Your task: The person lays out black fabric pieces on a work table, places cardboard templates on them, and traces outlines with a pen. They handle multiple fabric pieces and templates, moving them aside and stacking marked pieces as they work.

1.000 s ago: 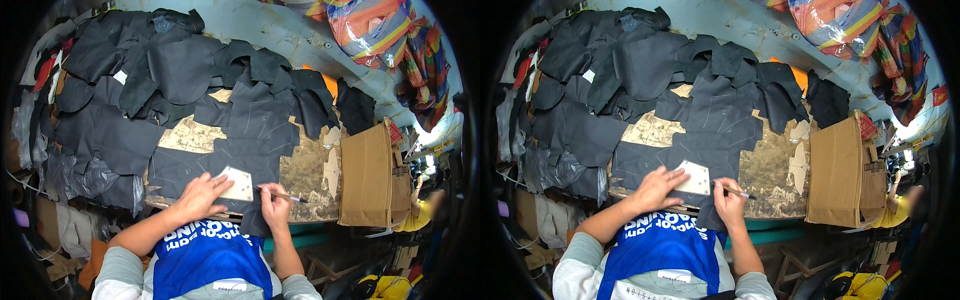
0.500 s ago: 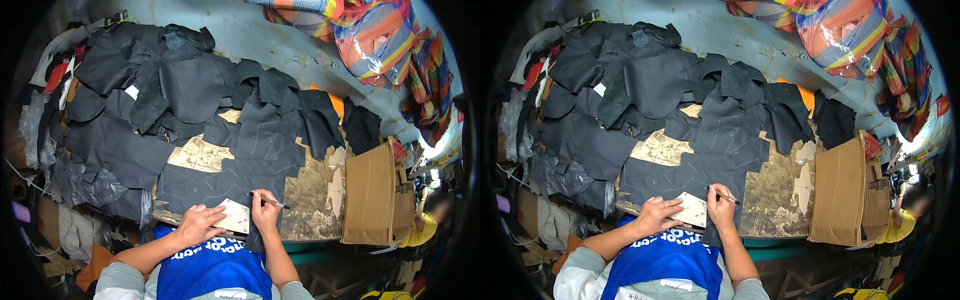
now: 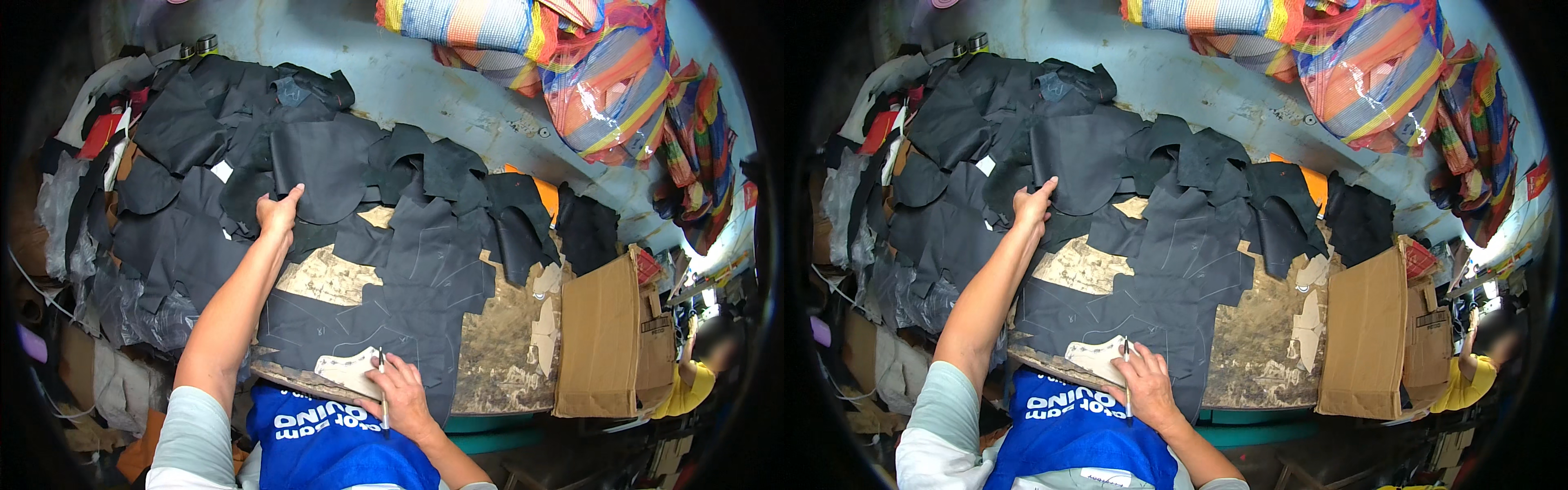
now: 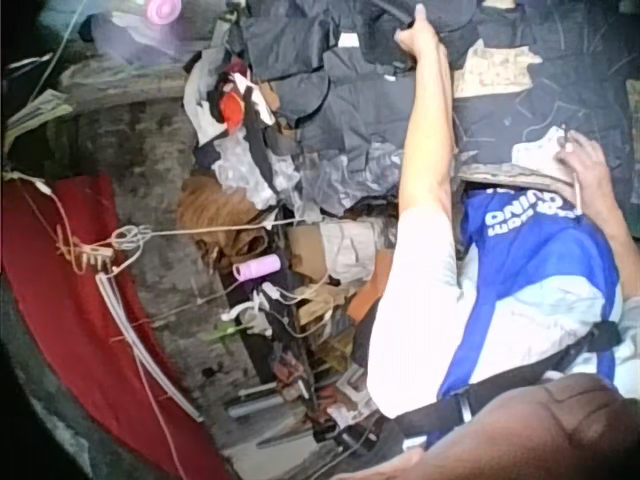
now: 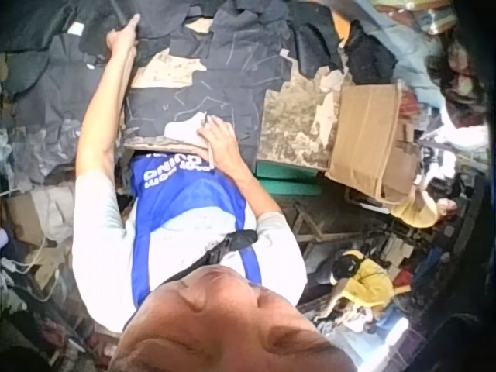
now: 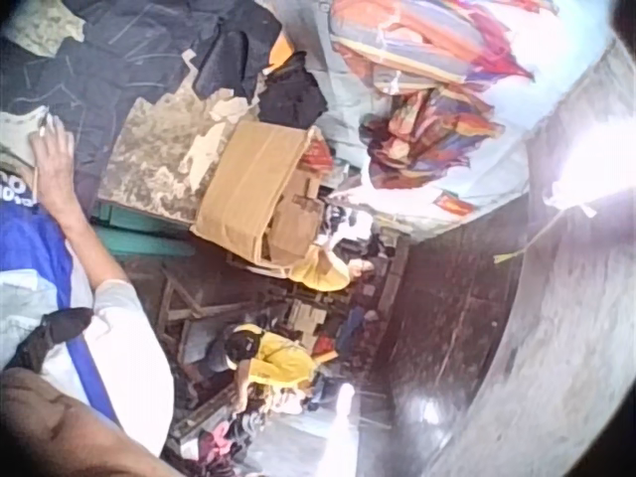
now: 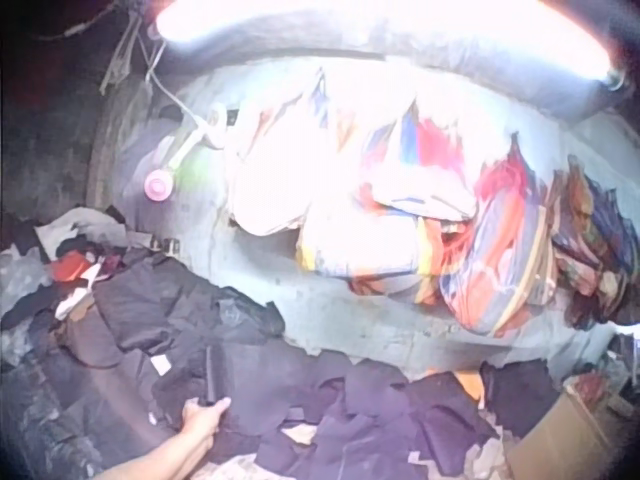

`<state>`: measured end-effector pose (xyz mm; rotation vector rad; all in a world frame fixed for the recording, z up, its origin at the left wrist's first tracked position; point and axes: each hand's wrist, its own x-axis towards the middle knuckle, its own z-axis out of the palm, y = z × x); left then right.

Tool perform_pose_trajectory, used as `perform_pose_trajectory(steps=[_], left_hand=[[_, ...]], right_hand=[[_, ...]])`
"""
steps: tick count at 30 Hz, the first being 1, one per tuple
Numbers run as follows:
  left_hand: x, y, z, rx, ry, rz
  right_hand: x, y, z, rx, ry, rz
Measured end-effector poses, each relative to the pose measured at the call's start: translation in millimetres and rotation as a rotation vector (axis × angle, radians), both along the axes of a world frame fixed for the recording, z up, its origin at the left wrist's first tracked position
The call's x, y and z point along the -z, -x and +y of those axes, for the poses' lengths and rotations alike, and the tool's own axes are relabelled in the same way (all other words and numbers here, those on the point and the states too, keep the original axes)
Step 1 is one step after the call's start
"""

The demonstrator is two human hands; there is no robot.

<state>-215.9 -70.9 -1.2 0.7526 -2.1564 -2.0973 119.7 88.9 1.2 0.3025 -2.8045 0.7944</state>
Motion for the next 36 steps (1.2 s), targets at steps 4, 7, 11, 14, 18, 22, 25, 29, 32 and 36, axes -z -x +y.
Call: perform_pose_trajectory(steps=[4, 7, 11, 14, 18, 22, 25, 29, 32, 36], left_hand=[[-0.3, 20.4, 3.4, -0.144, -0.107, 0.146], [-3.5, 32.9, -5.5, 0.026, 0.295, 0.107], [-4.5, 40.6, -10.0, 0.182, 0.068, 0.552], [-0.8, 35.5, -5.7, 0.210, 0.581, 0.496], [-22.0, 35.1, -12.9, 0.321, 0.749, 0.438], [-69.4, 9.5, -19.3, 0.670, -0.454, 0.420], [-98.8, -50.4, -31.6, 0.871, -1.168, 0.402], [-108.7, -124.6, -46.6, 1.036, -1.427, 0.467], [-106.9, -152.7, -54.2, 0.927, -1.451, 0.361], [-102.7, -173.9, -65.3, 0.813, -1.293, 0.343]], right_hand=[[-9.9, 0.0, 10.7, 0.044, 0.114, -0.124], [-21.2, -2.8, 32.9, 0.151, 0.159, -0.107], [-29.7, 1.5, 70.6, 0.611, -0.056, -0.028], [-25.6, 9.1, 71.8, 0.567, 0.082, 0.080], [-15.0, 18.3, 43.6, 0.440, 0.311, 0.198], [-10.8, 25.8, 34.4, 0.339, 0.674, 0.011], [-5.5, 44.5, 32.5, 0.097, 1.277, -0.274], [-4.2, 73.6, 9.4, -0.526, 2.049, -0.505], [-25.0, 73.2, -4.5, -0.116, 1.907, -0.365], [-71.6, 56.3, 17.4, -0.652, 1.998, -0.065]])
